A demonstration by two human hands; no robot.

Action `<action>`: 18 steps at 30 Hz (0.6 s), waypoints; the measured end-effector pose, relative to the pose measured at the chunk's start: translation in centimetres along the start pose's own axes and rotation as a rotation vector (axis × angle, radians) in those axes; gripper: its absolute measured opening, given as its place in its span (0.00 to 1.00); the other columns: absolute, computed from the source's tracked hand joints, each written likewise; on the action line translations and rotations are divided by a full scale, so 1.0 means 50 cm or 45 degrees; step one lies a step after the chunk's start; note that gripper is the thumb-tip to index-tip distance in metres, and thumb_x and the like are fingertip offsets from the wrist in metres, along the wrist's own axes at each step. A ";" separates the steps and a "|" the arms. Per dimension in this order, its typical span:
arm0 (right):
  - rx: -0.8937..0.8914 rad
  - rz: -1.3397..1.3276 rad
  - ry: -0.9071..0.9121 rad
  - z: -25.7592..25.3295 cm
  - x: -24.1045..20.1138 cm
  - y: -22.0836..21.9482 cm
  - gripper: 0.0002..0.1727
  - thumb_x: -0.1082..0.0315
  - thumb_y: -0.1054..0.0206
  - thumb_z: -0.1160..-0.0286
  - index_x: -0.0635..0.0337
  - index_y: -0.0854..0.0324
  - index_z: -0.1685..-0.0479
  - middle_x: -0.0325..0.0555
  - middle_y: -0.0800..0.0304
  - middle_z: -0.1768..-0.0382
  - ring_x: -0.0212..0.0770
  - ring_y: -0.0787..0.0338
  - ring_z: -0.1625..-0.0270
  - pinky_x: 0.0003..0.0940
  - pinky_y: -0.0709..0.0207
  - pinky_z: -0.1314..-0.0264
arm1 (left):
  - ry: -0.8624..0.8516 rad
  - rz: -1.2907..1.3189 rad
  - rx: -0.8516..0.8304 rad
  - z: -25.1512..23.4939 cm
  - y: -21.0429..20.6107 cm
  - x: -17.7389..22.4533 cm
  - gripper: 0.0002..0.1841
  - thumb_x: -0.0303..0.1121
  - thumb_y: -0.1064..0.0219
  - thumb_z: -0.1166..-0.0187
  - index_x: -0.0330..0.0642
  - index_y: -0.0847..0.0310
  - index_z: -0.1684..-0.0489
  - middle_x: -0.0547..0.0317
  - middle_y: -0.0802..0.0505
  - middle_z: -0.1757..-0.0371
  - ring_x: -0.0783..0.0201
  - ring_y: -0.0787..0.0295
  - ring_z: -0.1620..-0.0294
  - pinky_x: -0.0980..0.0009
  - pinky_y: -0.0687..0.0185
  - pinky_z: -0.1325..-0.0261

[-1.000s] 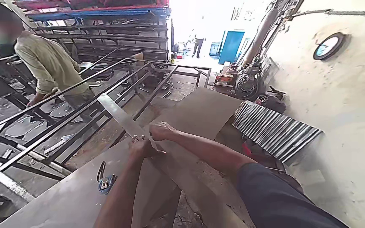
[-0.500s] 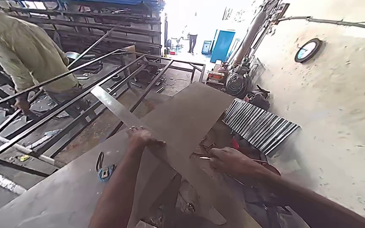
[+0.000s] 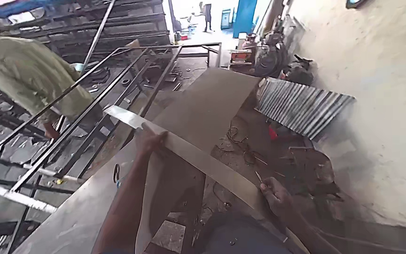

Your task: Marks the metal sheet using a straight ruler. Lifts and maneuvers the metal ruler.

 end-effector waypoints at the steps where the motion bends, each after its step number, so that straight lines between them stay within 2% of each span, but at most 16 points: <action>1: 0.003 -0.037 -0.011 -0.005 0.008 0.012 0.18 0.54 0.45 0.17 0.58 0.22 0.43 0.40 0.22 0.74 0.38 0.21 0.74 0.43 0.23 0.70 | 0.035 0.137 0.090 -0.002 0.015 -0.010 0.61 0.64 0.15 0.46 0.30 0.39 0.15 0.19 0.24 0.25 0.22 0.27 0.24 0.24 0.30 0.28; 3: 0.006 -0.097 -0.019 -0.006 0.032 0.039 0.17 0.56 0.44 0.16 0.58 0.22 0.42 0.39 0.22 0.75 0.36 0.22 0.75 0.40 0.24 0.70 | 0.153 0.370 0.173 0.000 0.027 -0.017 0.56 0.52 0.12 0.43 0.30 0.40 0.15 0.23 0.19 0.29 0.28 0.23 0.26 0.30 0.28 0.27; 4: 0.003 -0.125 -0.015 -0.006 0.048 0.050 0.17 0.55 0.44 0.15 0.57 0.21 0.42 0.38 0.21 0.74 0.36 0.22 0.75 0.40 0.24 0.70 | 0.216 0.534 0.185 -0.006 0.020 -0.026 0.55 0.45 0.12 0.41 0.31 0.43 0.13 0.28 0.20 0.26 0.35 0.23 0.24 0.37 0.27 0.24; 5: -0.005 -0.162 -0.001 -0.007 0.069 0.056 0.17 0.54 0.45 0.14 0.57 0.21 0.42 0.38 0.20 0.74 0.35 0.21 0.75 0.39 0.23 0.69 | 0.244 0.740 0.209 -0.014 0.010 -0.034 0.50 0.38 0.14 0.38 0.34 0.42 0.13 0.35 0.18 0.27 0.44 0.18 0.28 0.46 0.21 0.27; 6: -0.008 -0.197 0.006 -0.007 0.094 0.060 0.18 0.53 0.45 0.14 0.56 0.21 0.41 0.38 0.20 0.74 0.35 0.20 0.74 0.39 0.22 0.69 | 0.242 0.927 0.254 -0.023 0.005 -0.035 0.43 0.32 0.17 0.36 0.35 0.36 0.19 0.41 0.14 0.36 0.52 0.13 0.42 0.54 0.14 0.40; 7: -0.009 -0.230 0.004 -0.005 0.118 0.062 0.19 0.52 0.45 0.13 0.56 0.20 0.41 0.38 0.20 0.74 0.35 0.20 0.75 0.40 0.22 0.69 | 0.255 1.066 0.242 -0.032 -0.004 -0.034 0.36 0.30 0.21 0.31 0.34 0.34 0.21 0.44 0.13 0.41 0.56 0.12 0.50 0.56 0.12 0.49; 9: 0.006 -0.268 -0.004 -0.005 0.166 0.076 0.20 0.50 0.45 0.13 0.55 0.20 0.42 0.37 0.22 0.76 0.36 0.21 0.76 0.42 0.23 0.69 | 0.268 1.217 0.192 -0.044 -0.018 -0.006 0.26 0.31 0.27 0.24 0.35 0.30 0.29 0.51 0.12 0.52 0.63 0.12 0.62 0.63 0.11 0.58; 11: 0.056 -0.285 0.024 -0.010 0.208 0.107 0.19 0.49 0.45 0.14 0.56 0.20 0.45 0.37 0.23 0.78 0.36 0.23 0.77 0.41 0.24 0.71 | 0.245 1.254 0.185 -0.043 -0.024 0.042 0.14 0.30 0.29 0.22 0.40 0.26 0.44 0.61 0.14 0.66 0.71 0.17 0.73 0.72 0.17 0.69; 13: 0.100 -0.283 0.075 -0.022 0.228 0.152 0.20 0.52 0.44 0.14 0.60 0.20 0.43 0.40 0.18 0.74 0.37 0.20 0.75 0.41 0.21 0.68 | 0.172 1.275 0.159 -0.023 -0.014 0.107 0.06 0.29 0.32 0.20 0.43 0.24 0.55 0.67 0.17 0.73 0.74 0.21 0.77 0.76 0.20 0.73; 15: 0.150 -0.266 0.140 -0.040 0.238 0.203 0.19 0.54 0.44 0.13 0.60 0.20 0.43 0.40 0.17 0.72 0.34 0.19 0.74 0.37 0.20 0.69 | 0.152 1.299 0.187 -0.001 0.005 0.185 0.06 0.29 0.30 0.24 0.47 0.23 0.58 0.68 0.16 0.73 0.75 0.24 0.79 0.77 0.24 0.76; 18: 0.250 -0.232 0.275 -0.073 0.267 0.272 0.19 0.52 0.42 0.15 0.60 0.19 0.45 0.38 0.15 0.67 0.27 0.18 0.71 0.30 0.19 0.68 | 0.100 1.305 0.230 0.023 0.035 0.299 0.16 0.37 0.26 0.26 0.50 0.21 0.43 0.64 0.13 0.62 0.71 0.20 0.72 0.70 0.19 0.69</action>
Point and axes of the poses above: each hand's wrist, its own z-axis away from the middle knuckle, its own y-axis out of the back of the hand, x = y × z, the point moved 10 cm from there along -z, towards the middle knuckle
